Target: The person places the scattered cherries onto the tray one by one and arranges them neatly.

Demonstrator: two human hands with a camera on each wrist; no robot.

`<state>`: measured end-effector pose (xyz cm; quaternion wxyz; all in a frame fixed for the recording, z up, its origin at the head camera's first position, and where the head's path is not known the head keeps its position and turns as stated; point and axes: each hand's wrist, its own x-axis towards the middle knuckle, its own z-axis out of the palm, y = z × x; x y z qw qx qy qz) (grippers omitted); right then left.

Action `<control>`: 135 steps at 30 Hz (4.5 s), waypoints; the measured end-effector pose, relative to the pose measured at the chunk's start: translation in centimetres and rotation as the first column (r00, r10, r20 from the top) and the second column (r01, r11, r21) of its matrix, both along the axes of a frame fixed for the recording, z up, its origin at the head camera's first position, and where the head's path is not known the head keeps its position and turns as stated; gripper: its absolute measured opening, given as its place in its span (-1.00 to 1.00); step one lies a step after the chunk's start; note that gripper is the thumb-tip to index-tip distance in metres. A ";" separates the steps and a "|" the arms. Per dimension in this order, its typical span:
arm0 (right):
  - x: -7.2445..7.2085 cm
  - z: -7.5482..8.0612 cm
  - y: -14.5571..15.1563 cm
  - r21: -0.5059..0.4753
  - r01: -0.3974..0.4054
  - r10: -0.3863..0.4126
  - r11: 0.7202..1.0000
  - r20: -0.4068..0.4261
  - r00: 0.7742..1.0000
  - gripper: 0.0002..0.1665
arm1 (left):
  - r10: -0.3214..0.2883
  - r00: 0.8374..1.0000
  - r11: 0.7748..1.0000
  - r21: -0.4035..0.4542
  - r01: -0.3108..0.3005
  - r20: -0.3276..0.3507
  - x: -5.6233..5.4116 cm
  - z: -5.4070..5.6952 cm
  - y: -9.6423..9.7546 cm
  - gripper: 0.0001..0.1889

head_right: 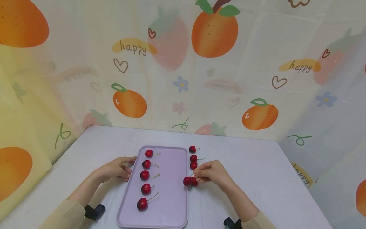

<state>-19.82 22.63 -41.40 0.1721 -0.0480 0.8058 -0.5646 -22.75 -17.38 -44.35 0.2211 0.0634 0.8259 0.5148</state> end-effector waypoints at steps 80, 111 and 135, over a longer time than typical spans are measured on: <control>-8.6 -2.6 -8.4 0.062 0.199 -0.183 0.978 -0.204 0.962 -0.85 | 0.007 1.000 1.000 -0.021 -0.007 -0.012 0.0 -0.2 -0.1 -0.19; -9.0 -2.8 -7.5 0.255 0.250 -0.157 0.934 -0.338 0.928 -0.85 | -0.012 1.000 1.000 -0.016 0.012 -0.021 -0.1 -0.4 -0.2 -0.18; -8.1 -1.4 -4.2 0.086 0.233 -0.210 0.969 -0.215 0.954 -0.70 | -0.033 0.999 0.999 0.034 0.034 -0.008 -0.1 -0.2 -0.3 -0.18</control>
